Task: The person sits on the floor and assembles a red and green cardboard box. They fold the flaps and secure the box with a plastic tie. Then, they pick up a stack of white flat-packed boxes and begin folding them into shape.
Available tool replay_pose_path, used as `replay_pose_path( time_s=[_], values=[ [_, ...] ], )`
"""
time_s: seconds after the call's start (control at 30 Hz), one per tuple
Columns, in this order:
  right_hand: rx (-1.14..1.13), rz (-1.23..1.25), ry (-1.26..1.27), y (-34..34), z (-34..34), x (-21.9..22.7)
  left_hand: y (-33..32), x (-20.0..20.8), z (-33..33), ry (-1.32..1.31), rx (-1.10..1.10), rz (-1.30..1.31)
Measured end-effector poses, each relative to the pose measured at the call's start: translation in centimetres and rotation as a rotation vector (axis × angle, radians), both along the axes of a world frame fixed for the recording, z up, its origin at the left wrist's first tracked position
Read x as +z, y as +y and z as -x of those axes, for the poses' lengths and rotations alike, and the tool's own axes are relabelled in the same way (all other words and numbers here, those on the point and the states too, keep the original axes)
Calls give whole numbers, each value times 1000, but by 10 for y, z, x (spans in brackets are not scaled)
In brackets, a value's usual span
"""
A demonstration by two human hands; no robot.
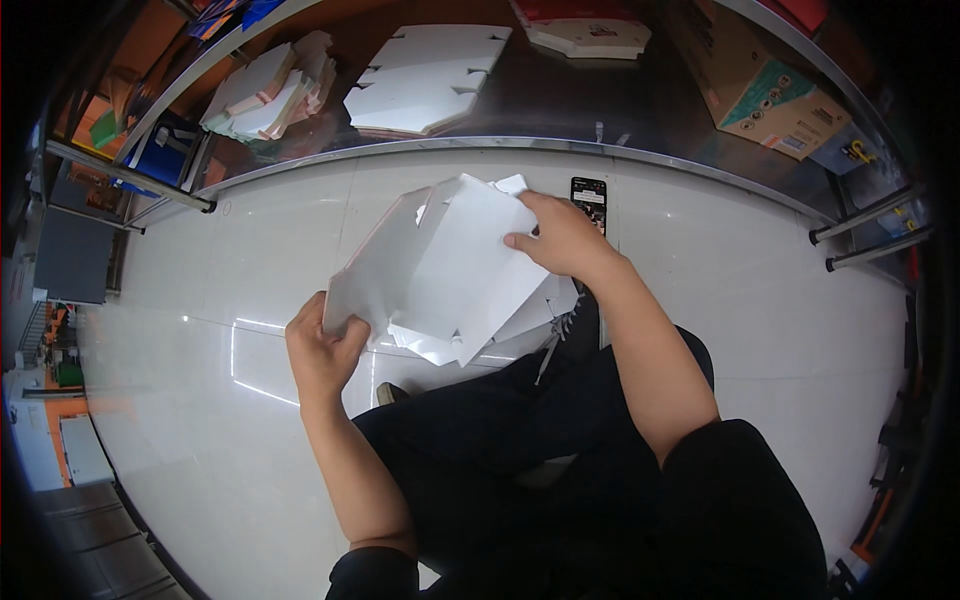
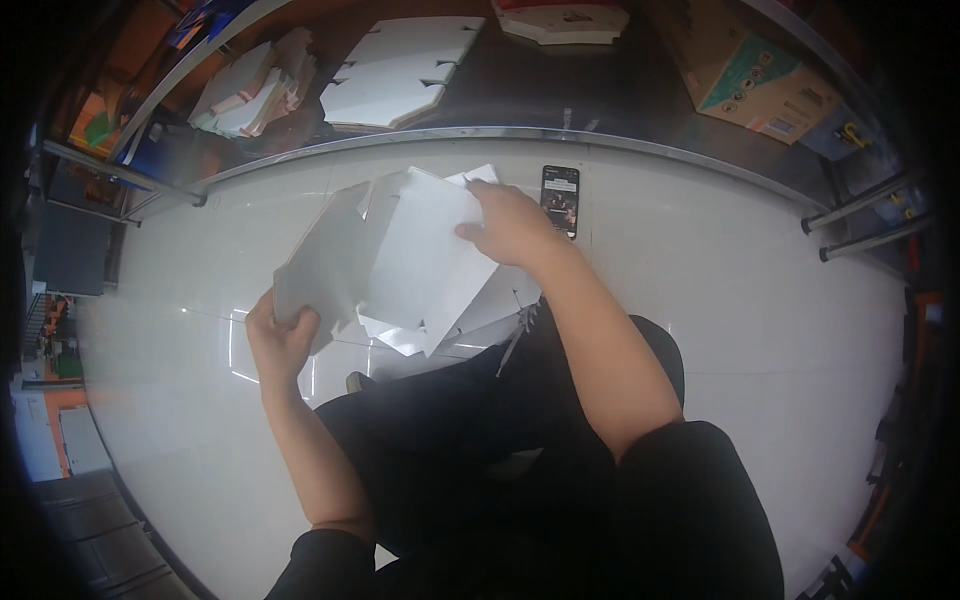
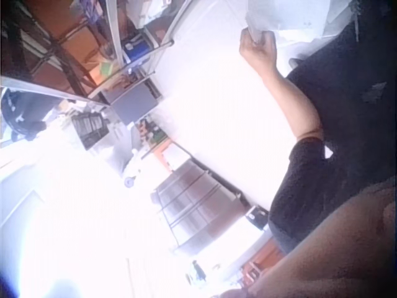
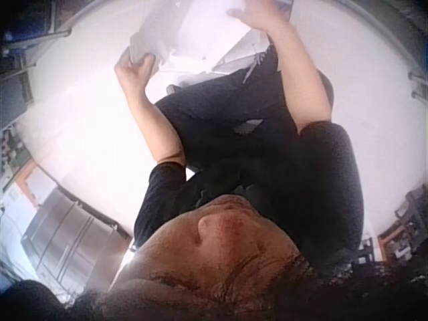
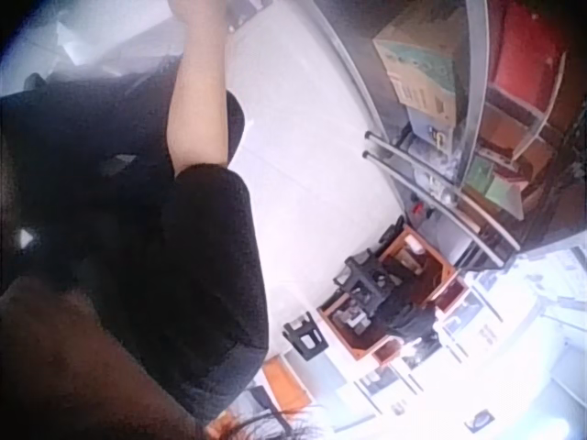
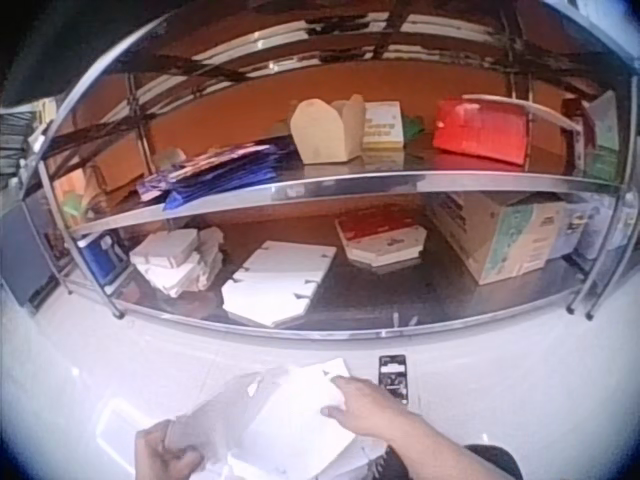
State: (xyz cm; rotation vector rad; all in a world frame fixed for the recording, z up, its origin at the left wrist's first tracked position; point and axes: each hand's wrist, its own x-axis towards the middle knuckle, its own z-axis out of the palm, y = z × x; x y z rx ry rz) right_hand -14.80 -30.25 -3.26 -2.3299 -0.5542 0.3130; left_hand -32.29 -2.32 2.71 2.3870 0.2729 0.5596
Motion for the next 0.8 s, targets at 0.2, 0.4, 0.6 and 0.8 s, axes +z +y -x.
replay_pose_path(
  time_s=[0.2, 0.4, 0.6, 0.8],
  values=[
    [147, 220, 175, 15, -4, 14, 2, 0, 3, 73, -40, -16],
    [61, -191, 41, 20, -3, -21, -1, -8, 0, 13, 38, 51],
    [0, -262, 114, 21, -6, 4, 22, -23, -12, -512, 314, 33],
    [-21, -631, 205, 10, -18, 3, 52, -66, -23, 11, 491, 828]
  ],
)
